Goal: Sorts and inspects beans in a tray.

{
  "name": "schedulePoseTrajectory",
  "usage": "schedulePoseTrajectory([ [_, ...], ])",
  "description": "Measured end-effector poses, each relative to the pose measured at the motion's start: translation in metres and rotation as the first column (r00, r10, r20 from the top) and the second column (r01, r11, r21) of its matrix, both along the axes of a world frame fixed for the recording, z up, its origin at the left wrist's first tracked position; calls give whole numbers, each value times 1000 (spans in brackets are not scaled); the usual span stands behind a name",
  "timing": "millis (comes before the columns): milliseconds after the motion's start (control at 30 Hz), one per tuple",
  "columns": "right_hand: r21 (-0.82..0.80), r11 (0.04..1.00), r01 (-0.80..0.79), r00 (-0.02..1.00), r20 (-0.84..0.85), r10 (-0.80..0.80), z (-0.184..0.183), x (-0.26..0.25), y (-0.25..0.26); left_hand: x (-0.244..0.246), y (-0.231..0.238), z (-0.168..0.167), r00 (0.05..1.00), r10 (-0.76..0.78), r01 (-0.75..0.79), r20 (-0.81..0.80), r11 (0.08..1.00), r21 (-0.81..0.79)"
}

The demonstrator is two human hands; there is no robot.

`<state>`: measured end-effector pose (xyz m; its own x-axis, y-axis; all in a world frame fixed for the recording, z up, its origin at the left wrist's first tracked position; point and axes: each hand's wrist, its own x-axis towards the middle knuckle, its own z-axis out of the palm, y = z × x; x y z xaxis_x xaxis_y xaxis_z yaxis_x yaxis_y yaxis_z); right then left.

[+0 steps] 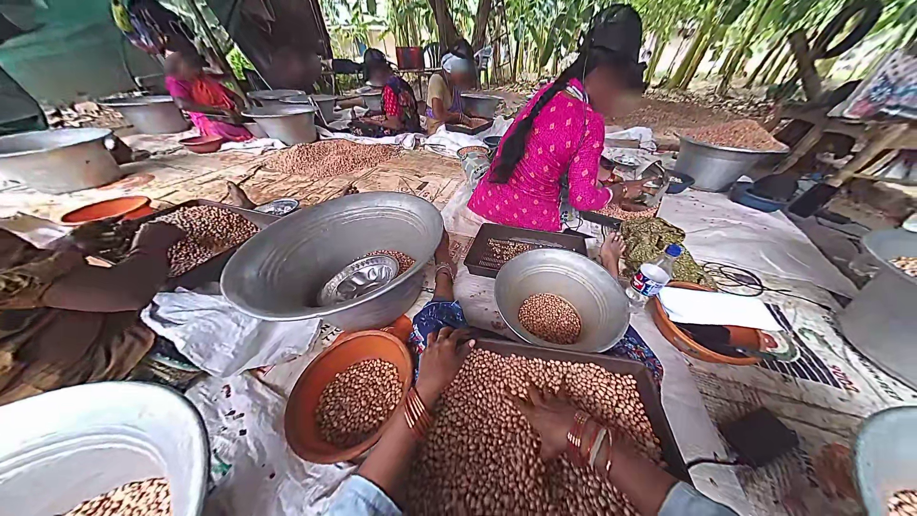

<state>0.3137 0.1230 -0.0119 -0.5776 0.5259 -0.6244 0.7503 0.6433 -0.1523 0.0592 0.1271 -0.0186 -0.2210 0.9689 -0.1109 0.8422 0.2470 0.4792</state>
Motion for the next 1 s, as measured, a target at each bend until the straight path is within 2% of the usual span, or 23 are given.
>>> schedulePoseTrajectory([
  [100, -19, 996, -83, 995, -58, 81, 8, -25, -23, 0, -3, -3, 1000, 0, 0, -22, 1000, 12],
  [233, -86, 976, -200, 977, -97, 191, 27, -28, -55, 1, -2, -5, 998, 6, -4, -66, 1000, 18],
  [333, -206, 936, -286, 928, -304, 217, 32, -5, -54, 3, 2, -6, 995, 6, -4, -98, 1000, 18],
  [400, -254, 927, -275, 881, -454, 137, 45, 23, -50, 4, 4, -7, 994, 10, -8, -106, 1000, 13],
  [467, -184, 974, -133, 838, -546, 12, 52, 58, -48, 5, 4, -7, 994, 15, -13, -113, 1000, 17],
  [533, -45, 995, 90, 821, -562, -100, 53, 94, -44, 5, 6, -9, 993, 17, -13, -117, 999, 35],
  [600, 103, 924, 368, 818, -509, -269, 51, 126, -40, 5, 7, -12, 992, 22, -15, -125, 998, 54],
  [667, 232, 764, 602, 751, -491, -442, 41, 150, -40, 6, 7, -14, 991, 26, -17, -129, 997, 70],
  [700, 229, 694, 683, 701, -472, -534, 39, 159, -40, 6, 7, -13, 991, 29, -20, -130, 997, 72],
  [767, 134, 619, 774, 615, -393, -683, 37, 171, -41, 6, 9, -10, 994, 32, -26, -105, 998, 51],
  [867, -71, 613, 787, 565, -317, -762, 21, 177, -41, -3, 10, -6, 1000, 1, -1, 11, 1000, 7],
  [933, -127, 596, 793, 515, -381, -768, 11, 176, -40, -13, 3, 2, 975, 4, -4, 221, 1000, -3],
  [1000, -146, 578, 803, 473, -434, -767, 5, 175, -41, -22, -18, 14, 886, 40, -35, 462, 999, -20],
])
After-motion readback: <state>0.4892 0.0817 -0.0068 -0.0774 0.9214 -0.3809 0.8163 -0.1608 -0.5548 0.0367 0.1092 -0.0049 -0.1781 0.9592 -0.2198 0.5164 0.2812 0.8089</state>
